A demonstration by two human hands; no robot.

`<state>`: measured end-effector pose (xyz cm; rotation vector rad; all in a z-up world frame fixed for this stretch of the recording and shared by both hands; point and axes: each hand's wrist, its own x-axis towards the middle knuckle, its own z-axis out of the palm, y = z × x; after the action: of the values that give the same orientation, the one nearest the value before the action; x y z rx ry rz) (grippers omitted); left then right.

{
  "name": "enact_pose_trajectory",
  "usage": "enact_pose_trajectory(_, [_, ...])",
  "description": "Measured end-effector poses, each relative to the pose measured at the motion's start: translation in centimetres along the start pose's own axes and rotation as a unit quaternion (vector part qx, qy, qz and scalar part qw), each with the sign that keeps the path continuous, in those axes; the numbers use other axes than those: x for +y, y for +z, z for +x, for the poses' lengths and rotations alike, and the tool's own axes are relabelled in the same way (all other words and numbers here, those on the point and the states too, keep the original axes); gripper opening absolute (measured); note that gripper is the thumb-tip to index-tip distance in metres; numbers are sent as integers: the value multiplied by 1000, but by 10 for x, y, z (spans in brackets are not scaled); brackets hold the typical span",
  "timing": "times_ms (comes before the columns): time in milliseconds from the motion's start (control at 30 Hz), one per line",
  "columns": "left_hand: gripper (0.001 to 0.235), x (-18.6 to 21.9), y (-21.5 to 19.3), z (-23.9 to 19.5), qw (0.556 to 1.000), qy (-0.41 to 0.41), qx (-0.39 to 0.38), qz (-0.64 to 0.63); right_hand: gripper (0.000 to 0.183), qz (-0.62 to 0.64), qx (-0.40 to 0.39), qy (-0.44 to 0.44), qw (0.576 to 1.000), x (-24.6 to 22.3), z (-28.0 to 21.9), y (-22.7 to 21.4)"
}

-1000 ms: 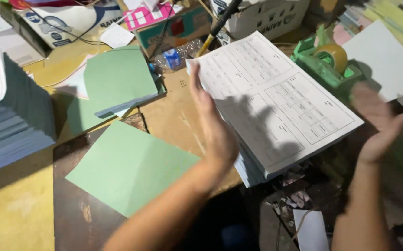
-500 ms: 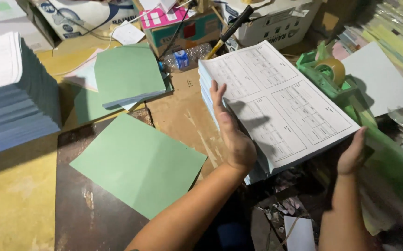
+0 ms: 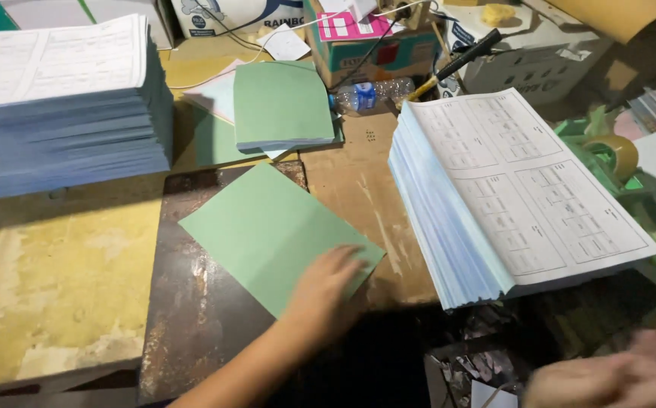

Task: Interleaving green cover sheets with stacks of white printed documents to organize them into finished sets.

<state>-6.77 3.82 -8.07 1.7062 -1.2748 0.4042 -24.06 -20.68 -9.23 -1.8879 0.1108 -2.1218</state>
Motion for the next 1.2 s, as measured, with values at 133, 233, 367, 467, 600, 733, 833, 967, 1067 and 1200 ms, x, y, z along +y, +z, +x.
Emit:
enact_pose_trajectory(133, [75, -60, -25, -86, 940, -108, -167, 276, 21, 20, -182, 93, 979, -78, -37, 39])
enact_pose_trajectory(233, [102, -75, -11, -117, 893, -86, -136, 420, 18, 53, -384, 48, 920, -112, -50, 93])
enact_pose_trajectory(367, [112, -40, -40, -87, 892, -227, -282, 271, 42, -49, -502, 82, 860, -87, -116, 150])
enact_pose_trajectory(467, [118, -28, -53, -78, 885, -250, -316, 232, 58, -184, -489, 24, 852, -63, -165, 156])
enact_pose_trajectory(600, [120, -12, -83, -66, 887, -269, -305, 218, 69, -186, -500, 59, 843, -52, -176, 161])
enact_pose_trajectory(733, [120, -6, -101, -61, 852, -270, -406, 187, 74, -187, -529, 156, 813, -57, -162, 167])
enact_pose_trajectory(833, [116, -8, -94, -69, 873, -250, -378, 180, 67, -171, -522, 210, 809, -54, -160, 165])
enact_pose_trajectory(967, [103, -12, -84, -74, 906, -213, -322, 174, 62, -182, -504, 197, 821, -53, -162, 167])
enact_pose_trajectory(1067, [65, -17, -72, -79, 951, -151, -237, 127, 65, -200, -497, 183, 824, -52, -172, 167])
enact_pose_trajectory(1200, [64, -20, -71, -82, 953, -109, -259, 111, 60, -207, -481, 183, 832, -60, -171, 171])
